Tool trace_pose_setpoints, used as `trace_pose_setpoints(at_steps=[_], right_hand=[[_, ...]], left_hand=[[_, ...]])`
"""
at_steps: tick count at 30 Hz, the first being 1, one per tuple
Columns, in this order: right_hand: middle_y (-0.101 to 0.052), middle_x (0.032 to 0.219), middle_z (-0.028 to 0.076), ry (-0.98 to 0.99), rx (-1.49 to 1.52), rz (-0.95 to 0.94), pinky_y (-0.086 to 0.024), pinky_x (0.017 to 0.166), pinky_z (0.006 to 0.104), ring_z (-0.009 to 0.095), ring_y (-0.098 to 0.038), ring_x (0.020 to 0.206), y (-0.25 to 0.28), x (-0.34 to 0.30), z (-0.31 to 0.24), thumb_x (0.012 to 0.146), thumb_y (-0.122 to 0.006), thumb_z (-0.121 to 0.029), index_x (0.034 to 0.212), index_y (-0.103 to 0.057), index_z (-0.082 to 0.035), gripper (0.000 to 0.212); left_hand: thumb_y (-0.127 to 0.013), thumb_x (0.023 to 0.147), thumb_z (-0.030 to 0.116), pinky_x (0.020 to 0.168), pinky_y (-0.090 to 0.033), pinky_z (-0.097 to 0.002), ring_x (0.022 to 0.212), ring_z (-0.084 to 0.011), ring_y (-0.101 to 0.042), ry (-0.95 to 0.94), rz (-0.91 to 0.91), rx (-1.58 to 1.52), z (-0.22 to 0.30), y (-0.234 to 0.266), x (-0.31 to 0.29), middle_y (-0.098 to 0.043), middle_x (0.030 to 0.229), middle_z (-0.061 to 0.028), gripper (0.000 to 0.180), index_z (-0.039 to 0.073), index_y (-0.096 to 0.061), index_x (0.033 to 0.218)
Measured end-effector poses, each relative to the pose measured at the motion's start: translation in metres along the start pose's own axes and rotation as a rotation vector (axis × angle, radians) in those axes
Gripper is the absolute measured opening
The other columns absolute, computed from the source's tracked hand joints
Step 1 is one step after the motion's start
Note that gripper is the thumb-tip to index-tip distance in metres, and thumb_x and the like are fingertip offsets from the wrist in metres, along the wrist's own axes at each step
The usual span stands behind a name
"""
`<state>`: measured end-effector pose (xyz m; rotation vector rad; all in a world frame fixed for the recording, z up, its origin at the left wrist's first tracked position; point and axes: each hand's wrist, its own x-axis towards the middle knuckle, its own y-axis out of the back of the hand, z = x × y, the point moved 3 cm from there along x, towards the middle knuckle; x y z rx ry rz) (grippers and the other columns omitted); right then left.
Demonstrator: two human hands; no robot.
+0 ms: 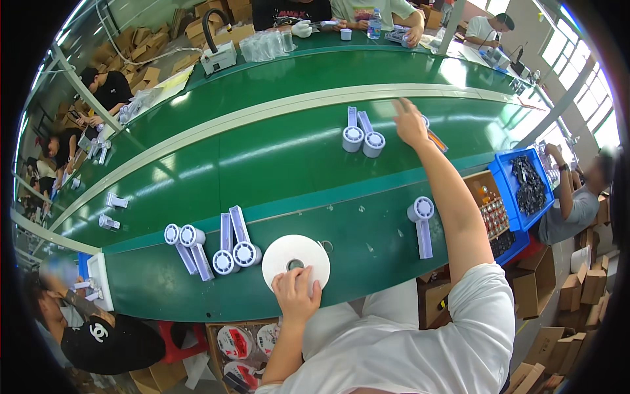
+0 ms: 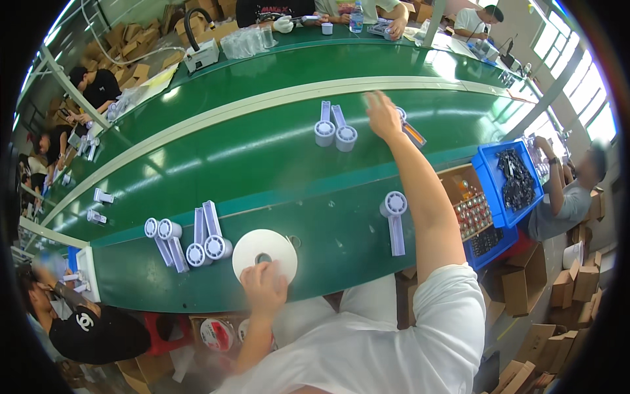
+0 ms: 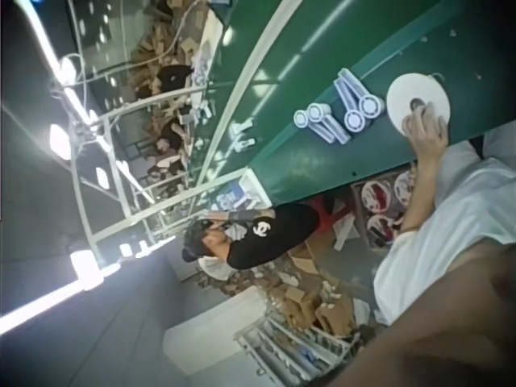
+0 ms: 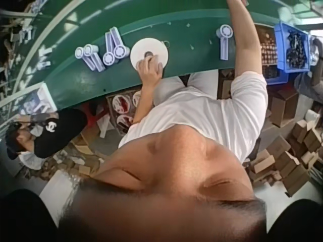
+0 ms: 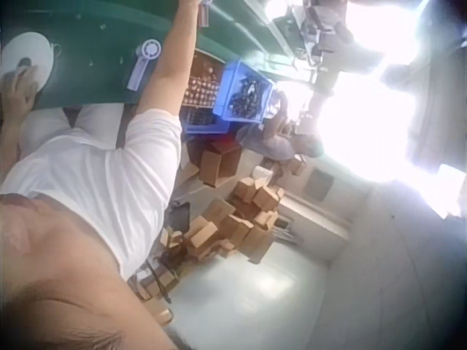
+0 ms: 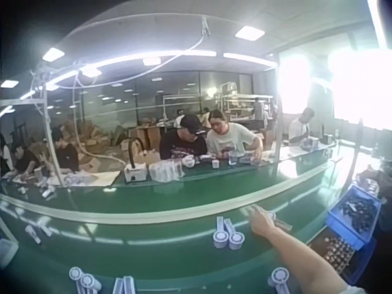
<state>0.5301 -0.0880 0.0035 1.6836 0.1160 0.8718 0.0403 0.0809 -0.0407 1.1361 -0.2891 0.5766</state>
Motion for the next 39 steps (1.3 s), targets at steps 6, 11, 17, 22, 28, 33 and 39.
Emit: trace_pose_setpoints(at_steps=[6, 11, 17, 22, 28, 33, 39], right_hand=[[-0.026, 0.157, 0.007, 0.754, -0.286, -0.237, -0.032, 0.116, 0.0408, 0.029, -0.032, 0.143, -0.018, 0.045, -0.061, 0.086, -0.06, -0.008, 0.142, -0.044, -0.032, 0.064], [-0.029, 0.155, 0.009, 0.863, -0.296, -0.438, -0.02, 0.122, 0.0414, 0.027, -0.024, 0.146, -0.036, 0.059, -0.052, 0.077, -0.071, -0.016, 0.125, -0.054, -0.023, 0.052], [-0.063, 0.113, 0.014, 0.502, -0.347, -0.862, -0.048, 0.092, 0.0429, 0.032, -0.058, 0.112, 0.018, 0.041, -0.016, 0.056, -0.086, -0.037, 0.115, -0.059, -0.006, 0.072], [-0.068, 0.097, 0.019, 0.075, -0.267, -0.802, -0.053, 0.081, 0.0442, 0.036, -0.066, 0.093, 0.09, -0.012, -0.043, 0.057, -0.077, -0.064, 0.098, -0.066, 0.001, 0.078], [-0.068, 0.096, 0.02, -0.282, -0.022, -0.596, -0.052, 0.083, 0.0437, 0.035, -0.066, 0.096, 0.142, -0.137, -0.148, 0.063, -0.075, -0.064, 0.095, -0.065, 0.004, 0.076], [-0.067, 0.099, 0.019, -0.469, 0.036, -0.483, -0.053, 0.083, 0.0408, 0.033, -0.066, 0.096, 0.133, -0.219, -0.205, 0.065, -0.08, -0.056, 0.099, -0.063, 0.004, 0.072], [-0.06, 0.115, 0.018, -0.306, 0.096, -0.237, -0.046, 0.09, 0.0424, 0.031, -0.057, 0.107, 0.157, -0.247, -0.237, 0.076, -0.075, -0.052, 0.13, -0.047, 0.007, 0.085]], left_hand=[[-0.066, 0.079, 0.024, 0.092, -0.037, -0.0492, 0.094, -0.0227, -0.058, 0.013, -0.048, 0.047, 0.0, -0.001, 0.002, -0.058, 0.103, -0.0071, 0.034, 0.011, -0.066, 0.11], [-0.066, 0.08, 0.026, 0.092, -0.037, -0.0487, 0.094, -0.0231, -0.058, 0.023, -0.065, -0.002, -0.006, -0.004, -0.001, -0.059, 0.105, -0.0085, 0.037, 0.011, -0.065, 0.114], [-0.07, 0.078, 0.039, 0.079, -0.041, -0.0501, 0.09, -0.0364, -0.052, 0.015, -0.07, -0.056, -0.005, -0.001, 0.003, -0.053, 0.106, -0.0149, 0.06, 0.006, -0.056, 0.127], [-0.073, 0.073, 0.051, 0.083, -0.039, -0.0496, 0.095, -0.0344, -0.051, -0.004, -0.112, 0.02, 0.001, 0.001, 0.006, -0.052, 0.106, -0.0143, 0.078, 0.006, -0.052, 0.133], [-0.071, 0.078, 0.05, 0.087, -0.037, -0.0481, 0.097, -0.0274, -0.052, -0.075, -0.085, 0.178, 0.002, -0.002, 0.0, -0.053, 0.102, -0.0114, 0.077, 0.005, -0.05, 0.137], [-0.068, 0.084, 0.045, 0.091, -0.033, -0.0483, 0.098, -0.0274, -0.052, -0.118, 0.022, 0.014, 0.001, 0.009, -0.002, -0.054, 0.104, -0.0113, 0.077, 0.0, -0.043, 0.141], [-0.072, 0.08, 0.031, 0.097, -0.031, -0.0491, 0.104, -0.0379, -0.051, 0.02, 0.126, -0.405, 0.016, 0.061, -0.004, -0.052, 0.121, -0.0244, 0.099, -0.012, -0.015, 0.147]])
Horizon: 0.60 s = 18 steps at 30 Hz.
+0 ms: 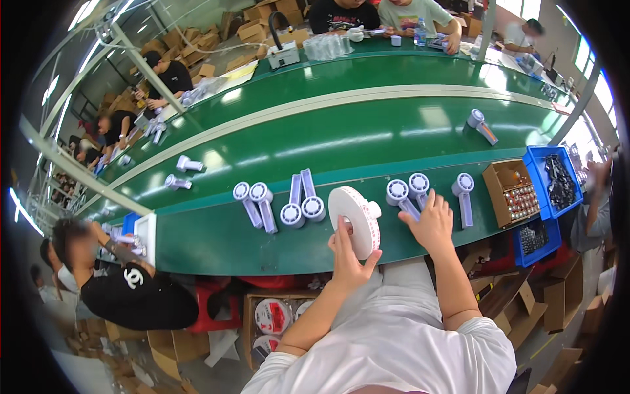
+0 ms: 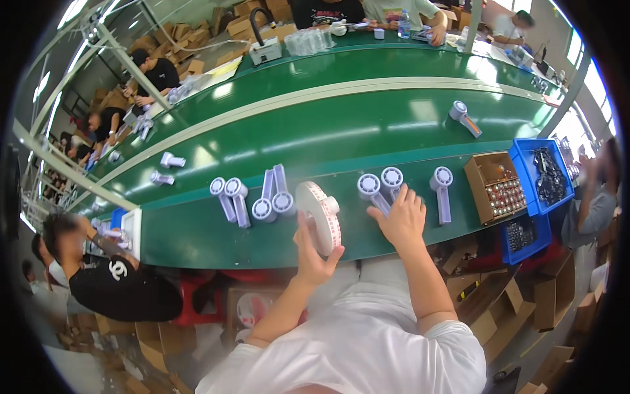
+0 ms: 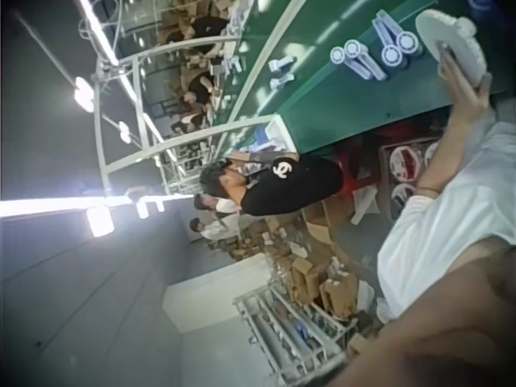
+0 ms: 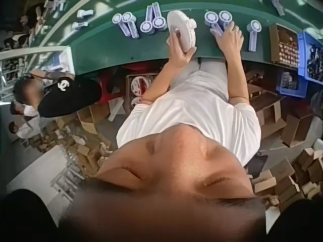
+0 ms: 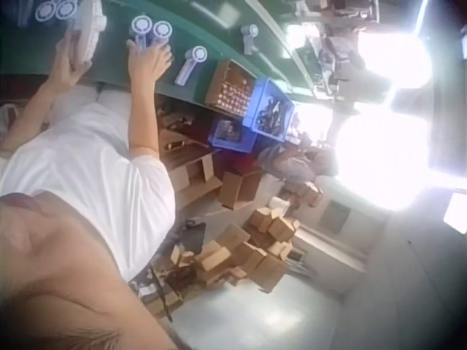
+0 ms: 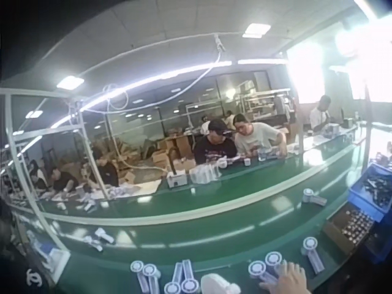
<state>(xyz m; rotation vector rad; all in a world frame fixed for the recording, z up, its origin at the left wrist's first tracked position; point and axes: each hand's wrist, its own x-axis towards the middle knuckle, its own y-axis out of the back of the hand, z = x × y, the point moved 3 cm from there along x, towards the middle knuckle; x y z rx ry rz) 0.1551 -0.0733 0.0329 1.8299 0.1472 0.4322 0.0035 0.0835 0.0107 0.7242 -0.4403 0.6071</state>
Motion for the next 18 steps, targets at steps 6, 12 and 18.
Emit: trace_pose_setpoints(at_steps=[6, 12, 18], right_hand=[[-0.066, 0.089, 0.007, 0.233, 1.325, -0.289, -0.05, 0.059, 0.0223, 0.01, -0.063, 0.071, 0.058, -0.043, -0.041, 0.1, -0.054, -0.028, 0.118, -0.061, 0.004, 0.037], [-0.066, 0.072, 0.004, 0.035, 1.384, -0.455, -0.049, 0.056, 0.0208, 0.008, -0.061, 0.062, 0.052, -0.076, -0.047, 0.09, -0.069, -0.01, 0.088, -0.069, 0.004, 0.015], [-0.068, 0.073, 0.006, 0.331, 1.106, -0.227, -0.05, 0.058, 0.021, 0.008, -0.061, 0.062, 0.052, -0.106, -0.013, 0.081, -0.075, -0.002, 0.08, -0.068, 0.003, 0.008]], left_hand=[[-0.065, 0.07, 0.012, 0.096, -0.027, -0.047, 0.112, -0.0389, -0.051, 0.049, 0.075, -0.21, 0.021, 0.016, -0.018, -0.051, 0.127, -0.0273, 0.101, -0.014, -0.007, 0.148], [-0.064, 0.067, 0.014, 0.093, -0.027, -0.0424, 0.117, -0.0376, -0.05, -0.067, 0.02, 0.084, 0.054, 0.008, -0.031, -0.049, 0.132, -0.027, 0.101, -0.014, -0.01, 0.148], [-0.064, 0.084, 0.044, 0.088, -0.034, -0.0392, 0.103, -0.0295, -0.056, 0.057, 0.069, -0.337, 0.033, -0.024, -0.048, -0.057, 0.119, -0.0202, 0.102, -0.014, -0.011, 0.148]])
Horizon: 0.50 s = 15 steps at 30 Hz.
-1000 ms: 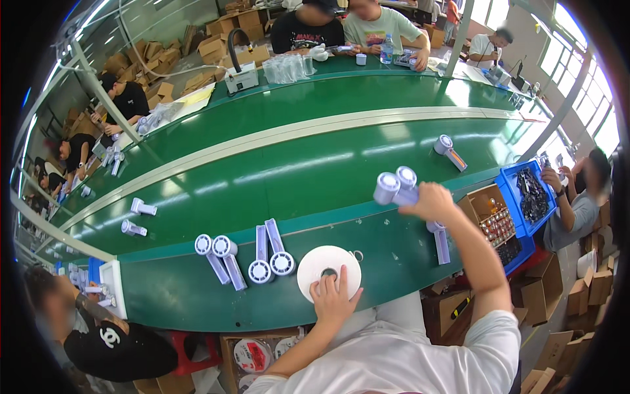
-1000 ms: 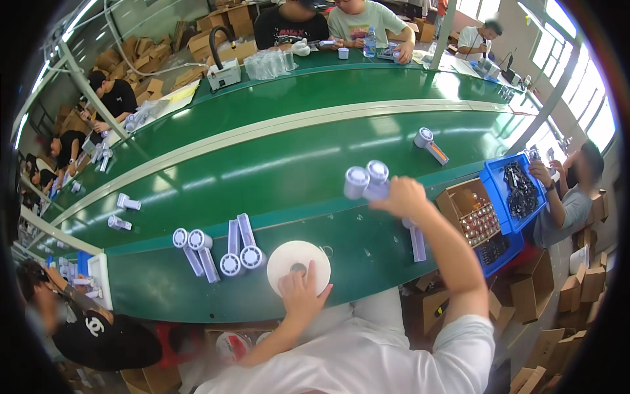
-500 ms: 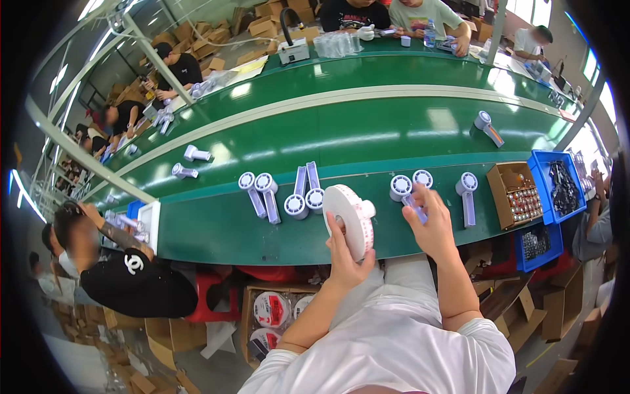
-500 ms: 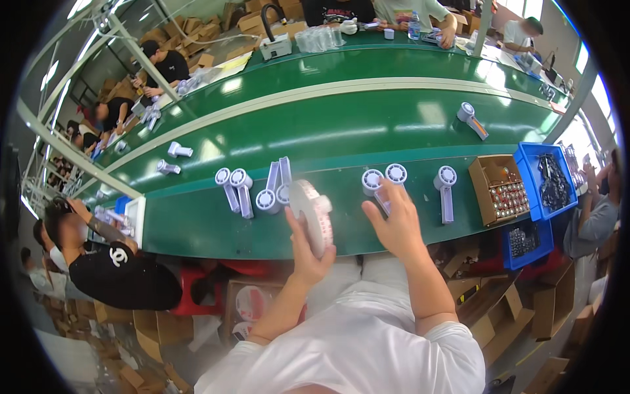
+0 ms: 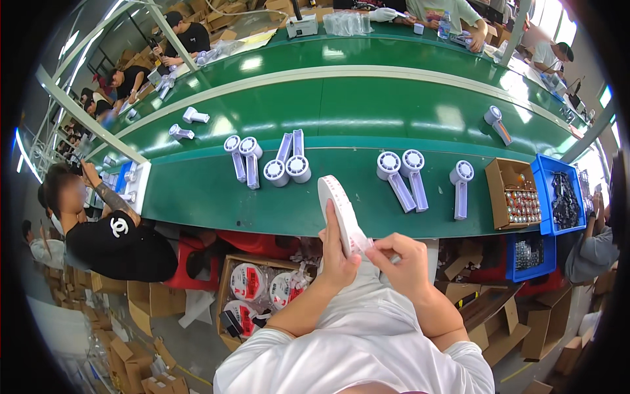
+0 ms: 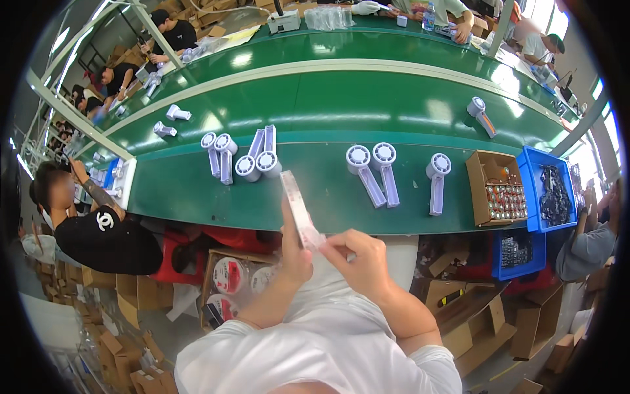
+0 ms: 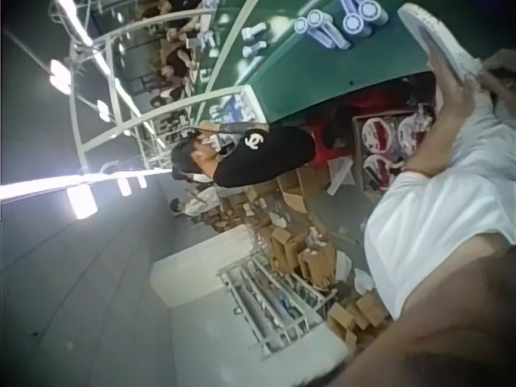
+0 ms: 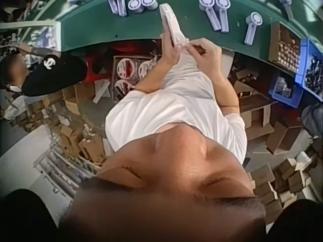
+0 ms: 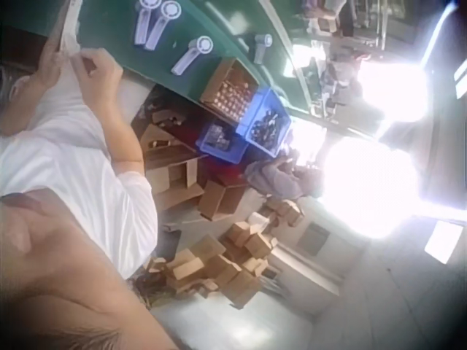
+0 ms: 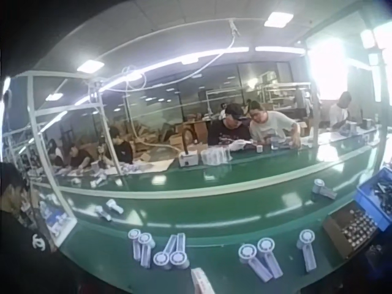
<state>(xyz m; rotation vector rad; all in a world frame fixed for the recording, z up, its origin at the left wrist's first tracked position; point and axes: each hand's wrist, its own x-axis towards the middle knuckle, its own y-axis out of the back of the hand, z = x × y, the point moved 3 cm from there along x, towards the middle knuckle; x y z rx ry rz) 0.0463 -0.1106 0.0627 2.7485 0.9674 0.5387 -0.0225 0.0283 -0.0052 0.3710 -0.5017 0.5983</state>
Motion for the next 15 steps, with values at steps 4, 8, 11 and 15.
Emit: trace_pose_setpoints(at_steps=[4, 8, 11, 15], right_hand=[[-0.067, 0.075, 0.005, -0.106, 0.103, -0.072, -0.05, 0.058, 0.0209, 0.008, -0.061, 0.063, 0.005, -0.018, 0.017, 0.078, -0.078, -0.002, 0.084, -0.068, 0.003, 0.013], [-0.065, 0.073, 0.003, -0.279, 0.204, -0.178, -0.05, 0.06, 0.0221, 0.008, -0.059, 0.064, 0.012, -0.014, 0.018, 0.074, -0.081, -0.004, 0.093, -0.066, 0.003, 0.025], [-0.065, 0.074, 0.002, -0.083, 0.124, -0.112, -0.05, 0.058, 0.0245, 0.011, -0.06, 0.062, 0.011, -0.01, 0.011, 0.072, -0.082, -0.006, 0.089, -0.066, 0.0, 0.024], [-0.062, 0.075, 0.004, 0.28, -0.127, -0.087, -0.049, 0.05, 0.0291, 0.02, -0.059, 0.058, 0.009, -0.013, 0.025, 0.071, -0.08, -0.007, 0.08, -0.066, -0.005, 0.017]], left_hand=[[-0.06, 0.085, 0.059, 0.068, -0.043, -0.0331, 0.079, -0.0222, -0.059, 0.163, 0.092, -0.204, 0.006, -0.014, 0.002, -0.061, 0.106, -0.0187, 0.107, -0.013, -0.013, 0.148], [-0.063, 0.086, 0.055, 0.077, -0.042, -0.0359, 0.087, -0.0237, -0.055, 0.104, 0.051, 0.038, 0.001, -0.018, -0.008, -0.06, 0.111, -0.0169, 0.102, -0.011, -0.018, 0.148], [-0.063, 0.086, 0.053, 0.086, -0.039, -0.0381, 0.096, -0.0255, -0.052, 0.083, 0.017, 0.083, 0.0, -0.019, -0.013, -0.059, 0.117, -0.0165, 0.099, -0.01, -0.02, 0.148], [-0.065, 0.086, 0.055, 0.085, -0.042, -0.0352, 0.099, -0.0223, -0.05, 0.217, 0.04, -0.132, -0.005, -0.018, -0.02, -0.054, 0.117, -0.0142, 0.099, -0.008, -0.021, 0.149]])
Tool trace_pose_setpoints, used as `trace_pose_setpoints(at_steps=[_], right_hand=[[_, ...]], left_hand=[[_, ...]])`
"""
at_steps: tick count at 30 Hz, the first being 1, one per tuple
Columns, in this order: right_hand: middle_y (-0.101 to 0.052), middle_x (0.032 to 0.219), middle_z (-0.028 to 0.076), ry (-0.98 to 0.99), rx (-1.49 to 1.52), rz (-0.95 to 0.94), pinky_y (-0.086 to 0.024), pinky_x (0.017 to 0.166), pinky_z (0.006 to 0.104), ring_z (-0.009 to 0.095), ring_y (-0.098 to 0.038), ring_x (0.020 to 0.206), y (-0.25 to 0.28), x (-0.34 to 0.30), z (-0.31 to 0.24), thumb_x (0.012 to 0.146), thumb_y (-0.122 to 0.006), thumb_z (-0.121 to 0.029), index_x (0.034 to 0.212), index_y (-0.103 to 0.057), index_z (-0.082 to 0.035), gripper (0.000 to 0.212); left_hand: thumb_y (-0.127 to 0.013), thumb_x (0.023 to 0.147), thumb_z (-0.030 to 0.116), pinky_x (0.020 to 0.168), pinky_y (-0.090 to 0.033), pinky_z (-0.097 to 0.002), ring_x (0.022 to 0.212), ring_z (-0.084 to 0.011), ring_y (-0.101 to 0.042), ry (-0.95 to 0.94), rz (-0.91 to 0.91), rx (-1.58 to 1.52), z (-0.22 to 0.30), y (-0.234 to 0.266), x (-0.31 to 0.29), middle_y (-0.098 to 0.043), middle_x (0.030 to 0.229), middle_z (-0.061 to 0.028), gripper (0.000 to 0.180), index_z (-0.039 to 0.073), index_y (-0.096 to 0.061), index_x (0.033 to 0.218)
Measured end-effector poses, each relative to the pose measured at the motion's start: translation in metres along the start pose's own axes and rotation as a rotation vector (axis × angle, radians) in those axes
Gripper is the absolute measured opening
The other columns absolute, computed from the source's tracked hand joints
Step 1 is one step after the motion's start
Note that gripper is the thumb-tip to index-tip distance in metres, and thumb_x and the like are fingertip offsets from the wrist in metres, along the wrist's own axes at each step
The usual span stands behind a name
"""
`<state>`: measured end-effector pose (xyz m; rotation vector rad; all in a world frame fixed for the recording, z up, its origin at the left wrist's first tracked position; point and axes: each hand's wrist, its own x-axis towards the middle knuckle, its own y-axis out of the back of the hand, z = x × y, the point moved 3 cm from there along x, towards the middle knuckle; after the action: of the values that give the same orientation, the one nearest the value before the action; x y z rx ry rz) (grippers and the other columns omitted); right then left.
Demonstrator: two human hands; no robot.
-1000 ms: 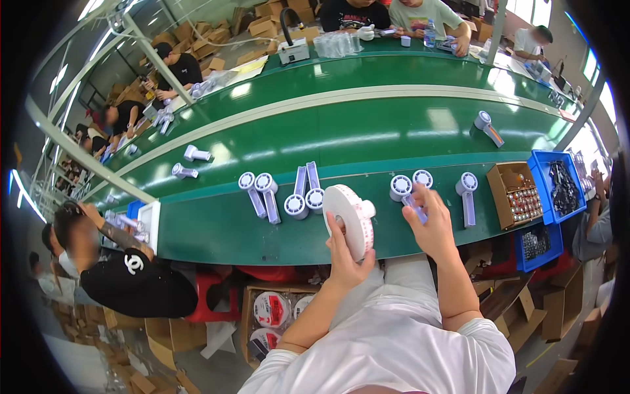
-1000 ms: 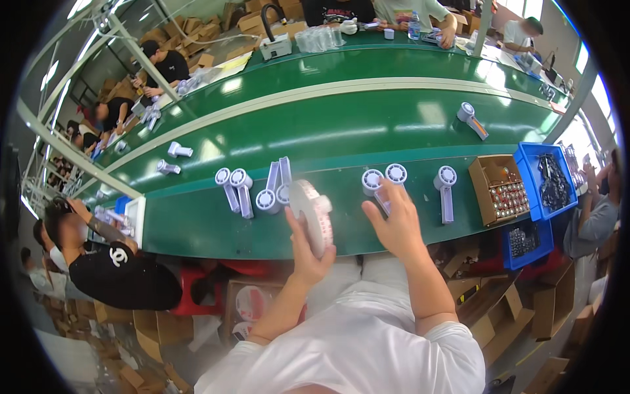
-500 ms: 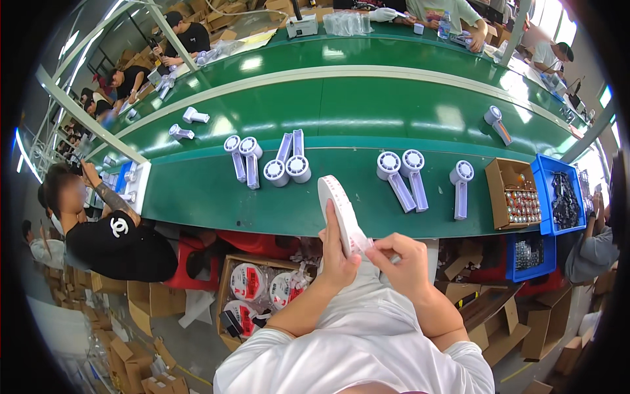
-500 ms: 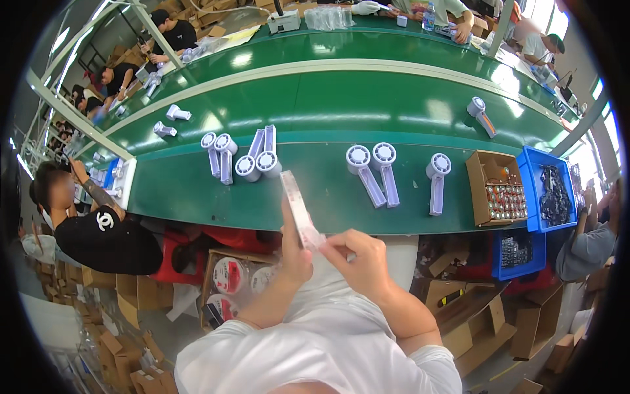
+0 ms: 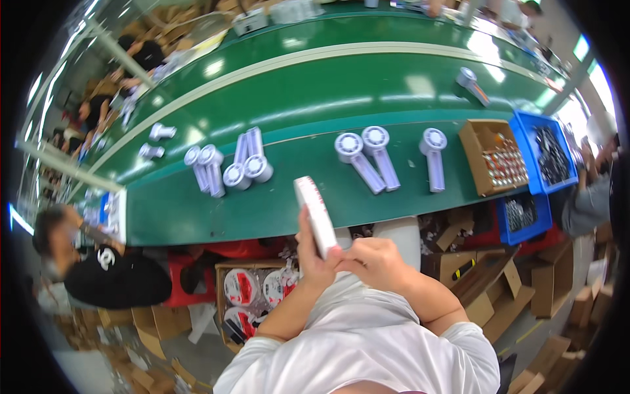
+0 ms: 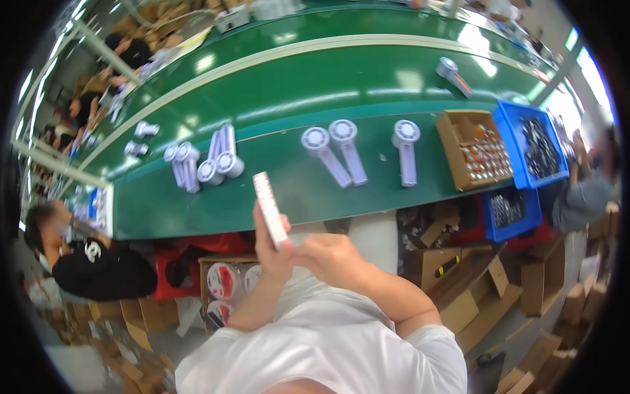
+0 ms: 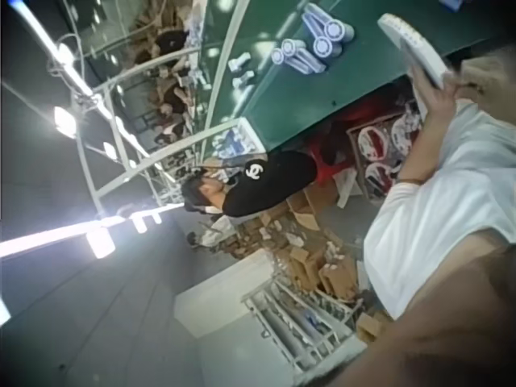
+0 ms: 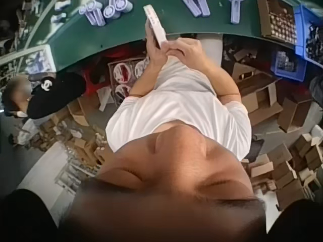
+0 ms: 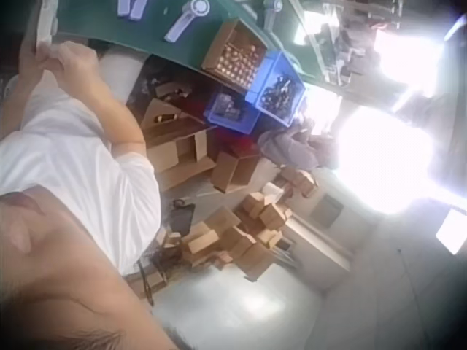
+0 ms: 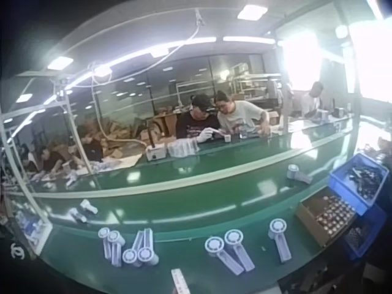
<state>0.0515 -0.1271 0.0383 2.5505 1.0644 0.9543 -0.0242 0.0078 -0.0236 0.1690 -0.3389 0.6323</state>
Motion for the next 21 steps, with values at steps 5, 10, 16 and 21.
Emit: trace_pose_setpoints(at_steps=[5, 10, 16, 21], right_hand=[[-0.053, 0.074, 0.003, 0.534, -0.366, -0.072, -0.044, 0.05, 0.0325, 0.019, -0.054, 0.059, 0.011, -0.011, -0.01, 0.067, -0.065, -0.011, 0.082, -0.061, -0.005, 0.016], [-0.051, 0.069, 0.0, 0.349, -0.494, -0.267, -0.048, 0.055, 0.029, 0.016, -0.058, 0.066, 0.032, -0.052, 0.019, 0.075, -0.066, -0.014, 0.078, -0.065, -0.009, 0.006], [-0.066, 0.099, 0.011, -0.853, -0.958, -0.452, -0.053, 0.079, 0.0409, 0.028, -0.064, 0.097, 0.121, -0.147, 0.088, 0.081, -0.071, -0.039, 0.101, -0.075, -0.017, 0.03], [-0.066, 0.085, 0.014, -0.936, -0.858, 0.145, -0.053, 0.074, 0.0419, 0.032, -0.066, 0.083, 0.194, -0.125, 0.066, 0.081, -0.072, -0.033, 0.088, -0.071, -0.009, 0.026]], left_hand=[[-0.057, 0.09, 0.047, 0.075, -0.043, -0.0301, 0.086, -0.0158, -0.051, 0.009, 0.043, -0.213, 0.008, -0.011, 0.002, -0.055, 0.096, -0.0089, 0.081, -0.008, -0.029, 0.143], [-0.046, 0.093, 0.05, 0.077, -0.041, -0.0311, 0.082, -0.0169, -0.049, -0.085, 0.263, -0.272, -0.014, 0.0, 0.049, -0.053, 0.096, -0.0096, 0.078, -0.007, -0.027, 0.142], [-0.057, 0.086, 0.058, 0.083, -0.044, -0.0387, 0.093, -0.0245, -0.048, -0.302, 0.209, 0.398, -0.068, 0.003, 0.072, -0.048, 0.127, -0.0191, 0.094, -0.005, -0.024, 0.148], [-0.06, 0.083, 0.063, 0.087, -0.041, -0.0427, 0.102, -0.0335, -0.044, -0.466, 0.082, 0.699, -0.083, -0.014, 0.069, -0.052, 0.127, -0.0215, 0.095, -0.003, -0.034, 0.145]])
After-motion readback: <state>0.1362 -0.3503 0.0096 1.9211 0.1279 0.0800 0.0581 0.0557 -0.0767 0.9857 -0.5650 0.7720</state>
